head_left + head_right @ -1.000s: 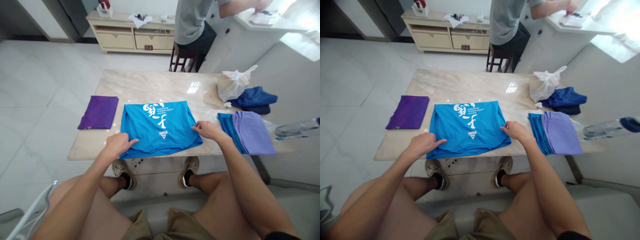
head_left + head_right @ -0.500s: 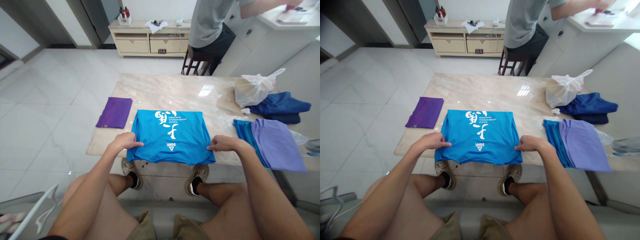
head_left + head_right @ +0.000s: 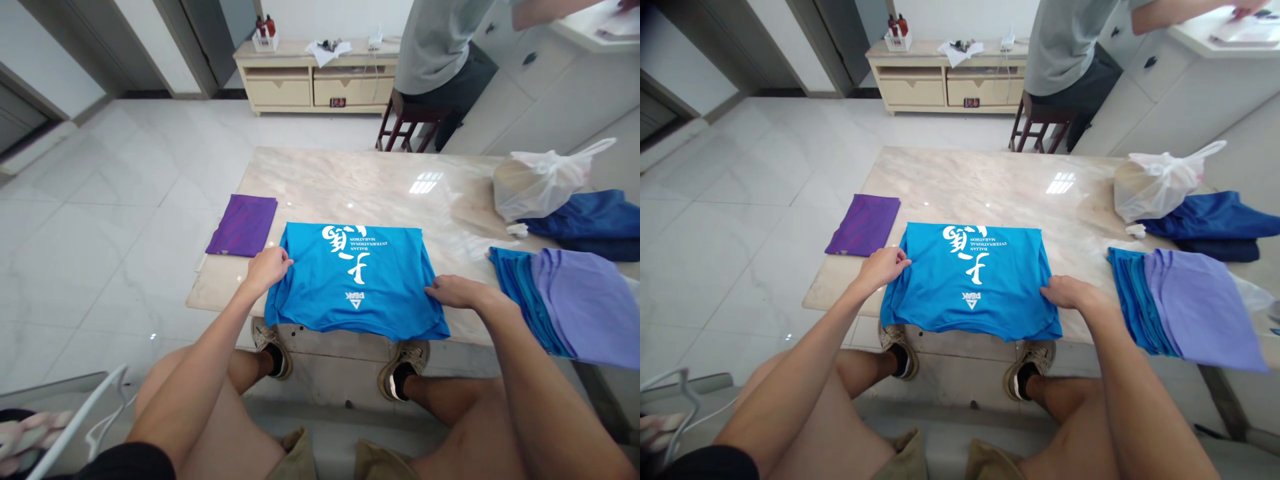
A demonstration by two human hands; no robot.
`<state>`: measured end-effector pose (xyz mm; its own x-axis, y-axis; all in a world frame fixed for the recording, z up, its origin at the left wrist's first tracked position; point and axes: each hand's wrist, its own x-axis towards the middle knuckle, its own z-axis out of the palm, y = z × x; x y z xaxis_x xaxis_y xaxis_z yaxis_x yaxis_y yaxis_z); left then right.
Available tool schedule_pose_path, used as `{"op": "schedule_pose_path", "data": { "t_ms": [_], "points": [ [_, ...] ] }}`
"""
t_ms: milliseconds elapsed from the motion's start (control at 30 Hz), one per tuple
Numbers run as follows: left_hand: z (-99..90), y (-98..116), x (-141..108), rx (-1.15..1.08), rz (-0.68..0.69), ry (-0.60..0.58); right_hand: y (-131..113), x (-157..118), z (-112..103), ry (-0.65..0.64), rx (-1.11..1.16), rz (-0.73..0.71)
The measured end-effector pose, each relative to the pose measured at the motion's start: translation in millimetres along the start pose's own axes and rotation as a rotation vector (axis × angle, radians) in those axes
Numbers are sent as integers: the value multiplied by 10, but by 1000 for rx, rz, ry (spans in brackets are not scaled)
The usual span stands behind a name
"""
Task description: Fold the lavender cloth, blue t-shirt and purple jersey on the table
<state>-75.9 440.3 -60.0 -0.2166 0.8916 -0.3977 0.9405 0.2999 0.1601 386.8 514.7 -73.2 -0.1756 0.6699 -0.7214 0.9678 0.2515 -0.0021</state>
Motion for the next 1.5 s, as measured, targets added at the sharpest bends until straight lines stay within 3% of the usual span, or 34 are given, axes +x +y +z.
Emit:
{"op": "schedule_pose_path", "data": {
  "t_ms": [133, 300, 433, 500, 633, 767, 867, 1000, 1100, 1300, 1400, 1433, 1500],
  "points": [
    [-120, -134, 42, -29, -17, -53, -85, -12, -96, -20, -6, 17],
    [-172, 38, 87, -157, -32, 219, -183, -86, -246, 60, -44, 103],
    [-10, 433, -89, -176, 287, 463, -187, -111, -249, 186, 24, 227],
    [156, 685, -249, -143, 483, 429, -173, -110, -216, 244, 64, 271],
    [522, 1210, -638, -19, 777, 219, -131, -87, -127, 316, 186, 285],
    [747, 1670, -985, 11, 875, 82, -87, -21, -33, 363, 297, 254],
    [809, 1978, -1081, -74, 821, 7, -62, 33, -9, 346, 334, 184],
    [851, 2337, -971, -366, 555, -179, -72, 39, -78, 359, 430, 109],
    [895, 2511, -821, -517, 411, -237, -158, 17, -150, 329, 650, 106],
    [1036, 2604, -518, -710, 226, -172, -445, 52, -225, 226, 998, -30],
    [1060, 2564, -391, -919, 137, -212, -423, 109, -243, 150, 1093, -127],
    [1046, 2539, -366, -970, 125, -236, -370, 138, -237, 175, 1068, -139],
    [988, 2468, -354, -1013, 120, -257, -216, 221, -196, 374, 884, -117]
  ]
}}
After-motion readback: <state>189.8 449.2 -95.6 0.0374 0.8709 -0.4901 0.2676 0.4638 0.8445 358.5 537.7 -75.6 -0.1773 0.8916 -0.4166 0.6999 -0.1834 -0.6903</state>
